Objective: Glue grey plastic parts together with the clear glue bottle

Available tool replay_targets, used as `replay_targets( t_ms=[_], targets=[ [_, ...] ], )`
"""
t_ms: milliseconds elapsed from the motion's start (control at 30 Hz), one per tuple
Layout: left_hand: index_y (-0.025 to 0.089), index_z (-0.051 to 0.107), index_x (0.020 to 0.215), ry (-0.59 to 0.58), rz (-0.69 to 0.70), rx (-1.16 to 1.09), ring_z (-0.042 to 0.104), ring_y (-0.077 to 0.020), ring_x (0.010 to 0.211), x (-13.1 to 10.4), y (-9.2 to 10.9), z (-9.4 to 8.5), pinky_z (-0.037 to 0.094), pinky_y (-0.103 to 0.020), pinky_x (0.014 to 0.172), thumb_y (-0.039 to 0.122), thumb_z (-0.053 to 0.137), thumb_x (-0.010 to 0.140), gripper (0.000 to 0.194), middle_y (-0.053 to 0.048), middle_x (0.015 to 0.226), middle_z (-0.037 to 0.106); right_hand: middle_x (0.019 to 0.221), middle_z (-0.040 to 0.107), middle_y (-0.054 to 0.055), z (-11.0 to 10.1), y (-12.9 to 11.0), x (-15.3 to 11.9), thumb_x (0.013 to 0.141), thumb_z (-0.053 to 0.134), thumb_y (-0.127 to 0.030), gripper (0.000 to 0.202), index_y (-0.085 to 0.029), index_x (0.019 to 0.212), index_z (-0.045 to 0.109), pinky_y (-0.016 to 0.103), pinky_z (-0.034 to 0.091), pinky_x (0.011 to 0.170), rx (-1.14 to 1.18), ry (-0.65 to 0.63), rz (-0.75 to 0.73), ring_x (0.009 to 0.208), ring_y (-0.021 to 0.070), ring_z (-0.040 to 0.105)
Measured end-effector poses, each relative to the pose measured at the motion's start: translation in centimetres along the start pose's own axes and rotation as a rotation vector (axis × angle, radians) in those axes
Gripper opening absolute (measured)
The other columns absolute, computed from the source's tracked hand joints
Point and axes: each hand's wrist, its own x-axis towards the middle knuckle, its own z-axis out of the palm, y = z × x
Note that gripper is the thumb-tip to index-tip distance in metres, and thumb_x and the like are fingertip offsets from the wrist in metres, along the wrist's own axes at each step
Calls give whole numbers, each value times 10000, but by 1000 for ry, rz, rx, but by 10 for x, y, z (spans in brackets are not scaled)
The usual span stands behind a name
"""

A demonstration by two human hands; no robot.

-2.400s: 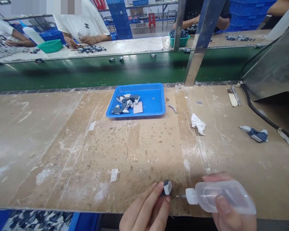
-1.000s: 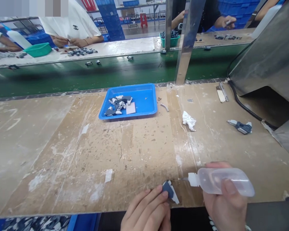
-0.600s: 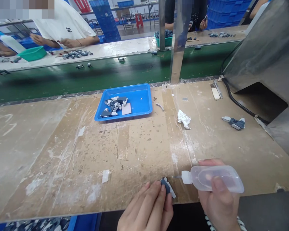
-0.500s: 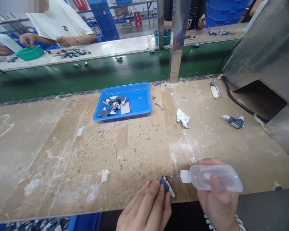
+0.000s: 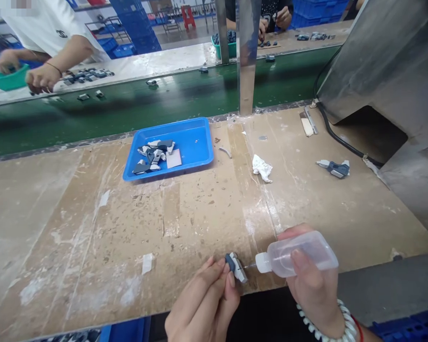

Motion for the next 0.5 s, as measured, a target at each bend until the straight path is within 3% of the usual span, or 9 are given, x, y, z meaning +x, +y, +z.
replay_targets(
  t_ms=[133,300,500],
  targets=[
    [94,732,890,-20,-15,-18,771,-144,862,2,0,1,661,-294,981,-90,752,800,206,-32,915,761,553,616,-13,5,-8,2,884,725,-420,239,-196,821,670,192,485,405,-47,-3,18,436,129,576],
    [89,731,878,-36,-17,-27,769,-135,851,4,1,-2,646,-275,1003,-84,760,795,194,-29,902,754,573,645,-40,8,-17,6,843,758,-375,193,-204,811,676,125,507,445,-174,-6,-96,447,91,608],
    [94,727,879,-75,-34,-46,764,-130,879,6,2,-3,632,-266,1022,-87,746,806,196,-25,918,748,560,641,-59,10,-20,6,874,678,-284,103,-207,813,649,97,492,441,-204,-44,-124,421,68,596]
  ],
)
